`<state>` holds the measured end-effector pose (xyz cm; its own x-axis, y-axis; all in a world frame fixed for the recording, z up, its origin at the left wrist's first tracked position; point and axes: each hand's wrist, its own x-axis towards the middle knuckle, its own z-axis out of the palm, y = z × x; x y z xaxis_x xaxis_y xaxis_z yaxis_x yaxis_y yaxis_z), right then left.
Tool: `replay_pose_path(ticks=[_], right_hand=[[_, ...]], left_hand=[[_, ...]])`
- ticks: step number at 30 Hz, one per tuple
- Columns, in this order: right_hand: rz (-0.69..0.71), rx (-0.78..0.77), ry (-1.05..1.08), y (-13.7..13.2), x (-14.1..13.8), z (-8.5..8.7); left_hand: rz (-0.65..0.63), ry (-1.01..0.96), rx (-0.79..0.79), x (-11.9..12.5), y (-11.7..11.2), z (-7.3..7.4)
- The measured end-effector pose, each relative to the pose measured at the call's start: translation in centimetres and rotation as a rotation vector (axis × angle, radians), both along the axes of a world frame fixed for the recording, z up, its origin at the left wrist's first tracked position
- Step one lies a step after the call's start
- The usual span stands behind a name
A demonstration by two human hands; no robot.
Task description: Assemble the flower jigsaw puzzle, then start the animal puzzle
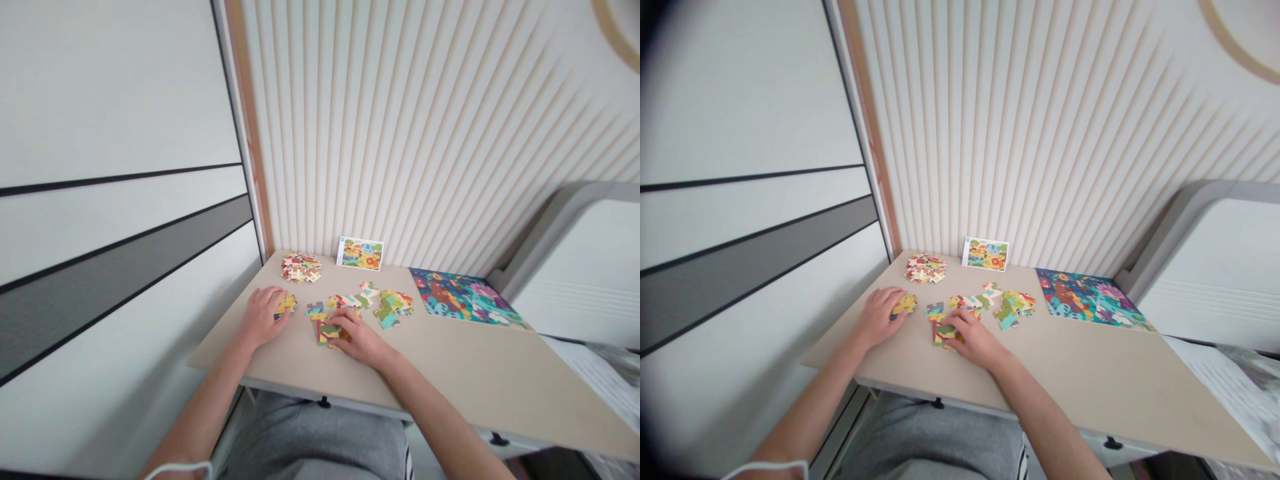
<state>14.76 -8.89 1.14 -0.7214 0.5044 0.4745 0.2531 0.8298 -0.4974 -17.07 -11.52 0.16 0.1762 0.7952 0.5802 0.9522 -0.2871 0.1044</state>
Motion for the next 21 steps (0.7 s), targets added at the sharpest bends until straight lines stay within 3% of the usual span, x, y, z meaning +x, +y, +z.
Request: replay_pose_path(ticks=[5,11,15,18,21], right_hand=[[-0.122,-0.044,0.148,1.2,1.5,0.3],[-0.736,-0.024,0.272,5.4,8.0,-0.2],[-1.009,0.086,0.048,6.4,11.5,-1.4],[-1.11,0.19,-0.117,6.2,11.7,-2.1],[-1.007,0.205,-0.113,5.8,10.2,-2.2]], left_hand=[[-0.28,0.091,-0.015,2.1,-0.3,0.8],[-0.378,0.157,-0.045,3.5,-0.2,0.7],[-0.374,0.151,-0.039,3.5,-0.1,0.6],[-0.375,0.148,-0.055,3.4,0.0,0.4],[-0.393,0.132,-0.066,3.3,0.1,0.1]])
